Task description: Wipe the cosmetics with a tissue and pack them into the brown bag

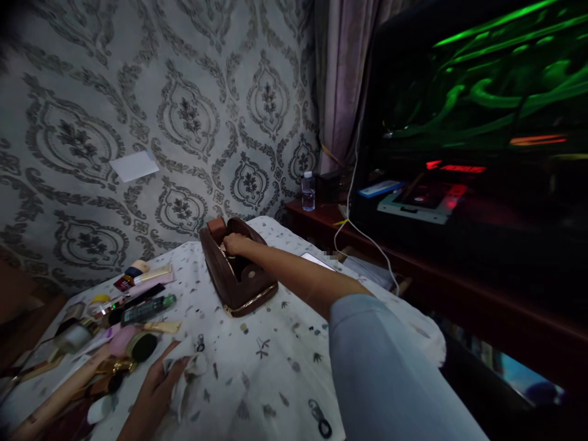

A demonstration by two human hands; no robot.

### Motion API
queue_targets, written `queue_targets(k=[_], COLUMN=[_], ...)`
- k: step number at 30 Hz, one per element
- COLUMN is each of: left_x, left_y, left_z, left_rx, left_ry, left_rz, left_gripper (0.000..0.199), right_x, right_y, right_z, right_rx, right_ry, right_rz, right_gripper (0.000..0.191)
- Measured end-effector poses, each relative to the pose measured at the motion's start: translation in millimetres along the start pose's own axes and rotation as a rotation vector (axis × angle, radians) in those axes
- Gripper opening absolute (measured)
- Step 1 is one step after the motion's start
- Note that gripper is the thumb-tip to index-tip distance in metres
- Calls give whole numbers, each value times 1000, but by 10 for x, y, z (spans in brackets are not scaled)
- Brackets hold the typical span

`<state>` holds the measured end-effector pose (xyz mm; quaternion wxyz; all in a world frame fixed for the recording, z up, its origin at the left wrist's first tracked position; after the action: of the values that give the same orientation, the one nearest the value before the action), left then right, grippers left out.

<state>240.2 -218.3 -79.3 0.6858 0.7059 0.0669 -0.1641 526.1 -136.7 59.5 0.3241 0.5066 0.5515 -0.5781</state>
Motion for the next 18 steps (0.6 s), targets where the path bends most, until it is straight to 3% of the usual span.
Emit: queue_targets(k=[5, 9, 11, 13, 18], left_x=[43, 36, 24, 6, 9], left_y=[205, 263, 226, 170, 74], left_z=[64, 70, 53, 32, 58], left_rx=[63, 65, 56, 46, -5], left_ry=[-76, -87, -84, -56, -40], left_rz=[66, 44, 42, 47, 105], left_gripper=[51, 49, 48, 48, 50], right_x=[-644, -1033, -1007, -864, -304], right_y=[-73, 11, 90, 138, 31], right_z=[117, 494, 691, 862, 1260], right_rx=[-133, -246, -249, -249, -266], right_ry=[258, 660, 725, 710, 523], right_rz=[-63, -355, -527, -651, -822], right_gripper=[36, 29, 27, 27, 33])
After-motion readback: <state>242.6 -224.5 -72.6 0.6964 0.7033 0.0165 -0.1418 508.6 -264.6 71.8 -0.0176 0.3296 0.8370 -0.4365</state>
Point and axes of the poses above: each hand's wrist, its own z-axis away from the middle knuckle, its own x-axis out of the palm, y = z × x, the point moved 4 cm from there along -z, towards the middle knuckle, and after that the axes turned 11 degrees about y, right-handed, at the moved point
